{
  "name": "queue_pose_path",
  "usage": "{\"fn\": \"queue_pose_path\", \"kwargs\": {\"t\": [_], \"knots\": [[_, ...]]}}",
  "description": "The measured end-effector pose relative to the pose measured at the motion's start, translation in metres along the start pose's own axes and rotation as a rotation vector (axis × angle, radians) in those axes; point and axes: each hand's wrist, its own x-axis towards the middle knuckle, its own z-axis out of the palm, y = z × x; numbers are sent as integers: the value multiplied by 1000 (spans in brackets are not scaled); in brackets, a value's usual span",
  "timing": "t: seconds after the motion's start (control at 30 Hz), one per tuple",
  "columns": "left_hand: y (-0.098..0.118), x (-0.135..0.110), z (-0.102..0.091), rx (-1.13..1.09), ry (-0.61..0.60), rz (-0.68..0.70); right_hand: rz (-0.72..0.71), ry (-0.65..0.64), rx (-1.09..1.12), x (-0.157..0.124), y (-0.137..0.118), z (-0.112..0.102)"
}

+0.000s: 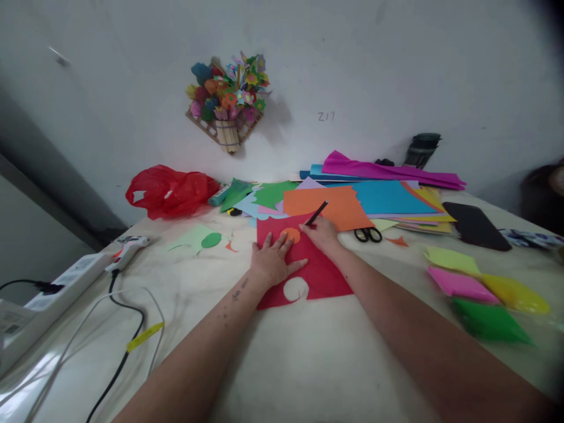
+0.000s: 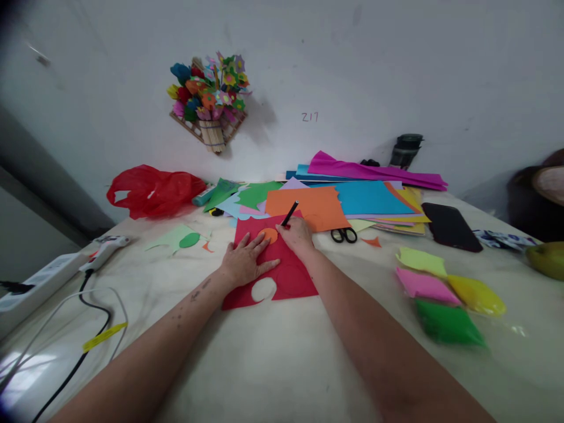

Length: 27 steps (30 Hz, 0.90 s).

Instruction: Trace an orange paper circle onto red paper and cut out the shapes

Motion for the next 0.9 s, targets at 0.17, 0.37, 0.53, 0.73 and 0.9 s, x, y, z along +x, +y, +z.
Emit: {"fn": "queue_pose_path", "kwargs": {"t": [0.17, 0.37, 0.53, 0.73, 0.9], "knots": [[0, -1, -1, -10, -9, -1, -16, 18, -8, -1, 1, 1], [1, -1, -2, -11, -12, -5, -21, 20, -18, -2, 0, 1], [1, -1, -2, -9, -15, -4, -19, 6, -11, -4, -2, -1], [0, -1, -2, -3, -5, -2, -38, 12, -2, -5, -3, -2], [0, -2, -3, -9, -11, -1, -56, 11, 18, -6, -3, -3]]}}
